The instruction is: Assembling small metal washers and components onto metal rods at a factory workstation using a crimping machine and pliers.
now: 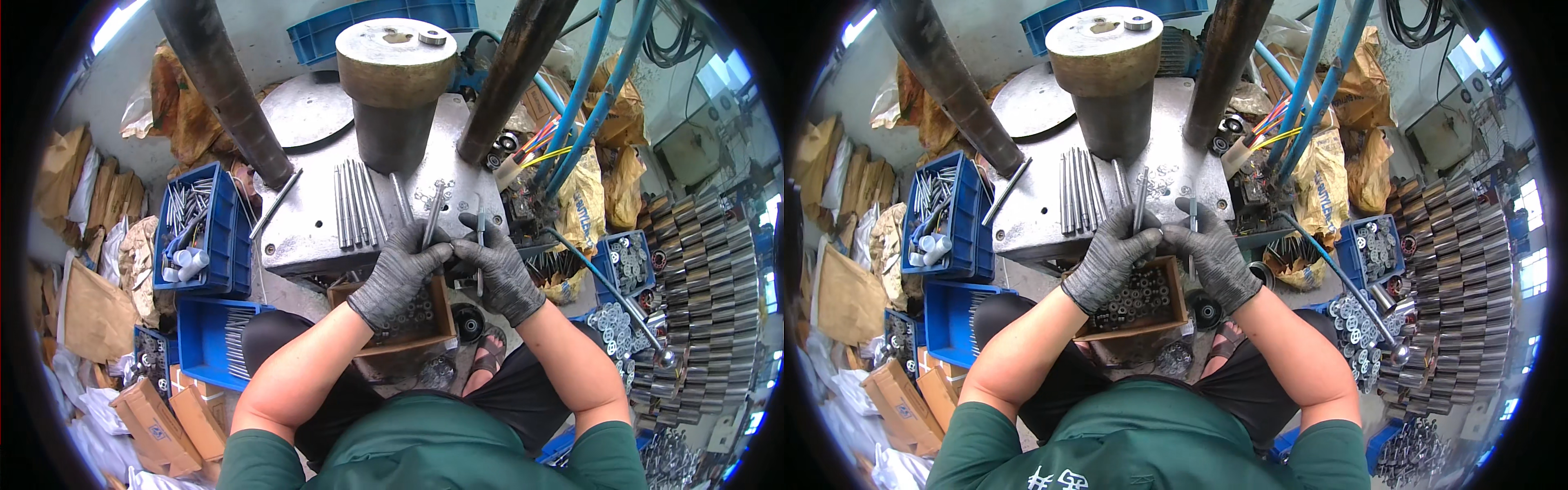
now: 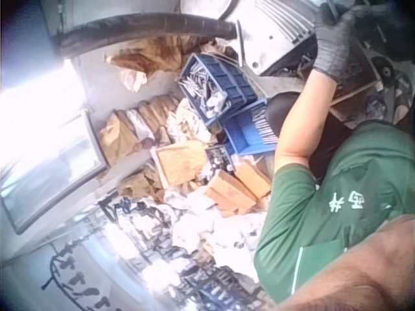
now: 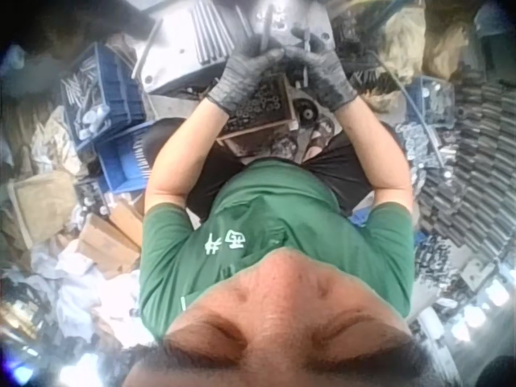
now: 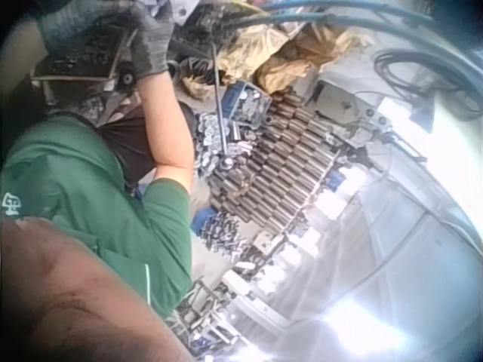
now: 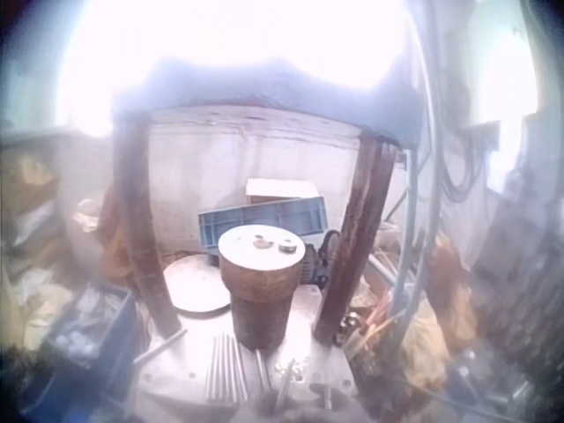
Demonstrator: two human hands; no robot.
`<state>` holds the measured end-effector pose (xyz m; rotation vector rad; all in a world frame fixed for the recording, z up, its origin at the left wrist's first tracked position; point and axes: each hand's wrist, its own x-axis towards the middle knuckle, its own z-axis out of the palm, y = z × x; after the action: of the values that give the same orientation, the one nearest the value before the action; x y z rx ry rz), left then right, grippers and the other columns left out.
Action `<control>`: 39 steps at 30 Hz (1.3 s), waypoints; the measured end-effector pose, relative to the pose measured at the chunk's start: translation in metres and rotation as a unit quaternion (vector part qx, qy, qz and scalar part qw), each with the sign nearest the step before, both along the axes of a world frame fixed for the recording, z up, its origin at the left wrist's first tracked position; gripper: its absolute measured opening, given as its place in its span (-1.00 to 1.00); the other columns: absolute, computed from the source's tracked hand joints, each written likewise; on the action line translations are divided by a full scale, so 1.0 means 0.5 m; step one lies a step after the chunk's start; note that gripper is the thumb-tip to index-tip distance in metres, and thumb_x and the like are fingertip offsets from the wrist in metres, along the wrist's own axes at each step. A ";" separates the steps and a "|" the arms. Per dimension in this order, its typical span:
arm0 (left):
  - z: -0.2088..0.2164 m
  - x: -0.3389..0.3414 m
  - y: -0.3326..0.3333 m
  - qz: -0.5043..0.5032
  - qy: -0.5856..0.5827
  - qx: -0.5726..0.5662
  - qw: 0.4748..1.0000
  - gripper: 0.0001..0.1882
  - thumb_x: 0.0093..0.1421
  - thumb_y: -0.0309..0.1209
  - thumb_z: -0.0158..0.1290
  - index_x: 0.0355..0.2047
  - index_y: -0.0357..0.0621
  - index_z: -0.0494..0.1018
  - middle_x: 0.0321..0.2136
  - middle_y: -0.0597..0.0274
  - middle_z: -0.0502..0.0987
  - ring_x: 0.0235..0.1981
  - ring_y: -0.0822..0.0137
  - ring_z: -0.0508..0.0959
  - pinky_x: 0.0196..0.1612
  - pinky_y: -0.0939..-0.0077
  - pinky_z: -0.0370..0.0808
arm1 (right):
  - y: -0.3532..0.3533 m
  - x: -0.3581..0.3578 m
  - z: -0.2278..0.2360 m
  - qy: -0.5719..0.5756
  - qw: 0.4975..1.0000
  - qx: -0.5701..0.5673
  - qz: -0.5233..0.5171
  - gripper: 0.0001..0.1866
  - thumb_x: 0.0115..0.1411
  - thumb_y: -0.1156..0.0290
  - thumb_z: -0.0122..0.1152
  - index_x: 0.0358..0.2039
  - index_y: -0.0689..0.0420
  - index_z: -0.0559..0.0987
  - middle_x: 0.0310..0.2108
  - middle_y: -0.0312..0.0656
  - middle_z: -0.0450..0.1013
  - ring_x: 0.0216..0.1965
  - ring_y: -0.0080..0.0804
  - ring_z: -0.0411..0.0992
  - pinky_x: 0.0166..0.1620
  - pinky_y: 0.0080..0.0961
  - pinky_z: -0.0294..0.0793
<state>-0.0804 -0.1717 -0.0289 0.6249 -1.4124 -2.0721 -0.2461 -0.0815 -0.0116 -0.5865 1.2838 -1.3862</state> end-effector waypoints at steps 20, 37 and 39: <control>0.010 0.040 -0.037 0.100 0.077 0.252 0.960 -0.92 0.24 -0.49 0.10 -0.29 -0.15 0.41 -0.52 0.28 0.45 -0.58 0.48 0.44 -0.61 0.64 0.34 | 0.014 -0.015 0.084 0.726 0.650 -0.213 0.068 -0.52 -0.09 0.56 0.30 -0.06 0.07 0.61 -0.24 -0.09 0.53 -0.22 0.01 0.47 -0.15 -0.09 0.44; 0.017 0.056 -0.038 0.066 -0.049 0.101 0.991 -0.87 0.29 -0.38 0.14 -0.27 -0.10 0.41 -0.54 0.36 0.45 -0.64 0.53 0.42 -0.62 0.67 0.31 | 0.018 -0.011 0.103 0.787 0.577 -0.208 0.067 -0.65 0.03 0.49 0.29 -0.11 -0.01 0.65 -0.27 -0.19 0.53 -0.24 -0.13 0.48 -0.21 -0.16 0.45; 0.023 0.054 -0.036 0.070 -0.063 0.078 0.993 -0.85 0.31 -0.36 0.12 -0.21 -0.13 0.43 -0.53 0.36 0.48 -0.64 0.54 0.44 -0.61 0.68 0.32 | 0.021 -0.018 0.103 0.744 0.634 -0.183 0.101 -0.63 0.01 0.54 0.27 -0.11 0.04 0.65 -0.26 -0.14 0.55 -0.25 -0.05 0.51 -0.19 -0.15 0.52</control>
<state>-0.0533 -0.1896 -0.0173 0.9064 -1.2429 -2.0742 -0.2549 -0.0710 0.0399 -2.4145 2.0033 -0.7452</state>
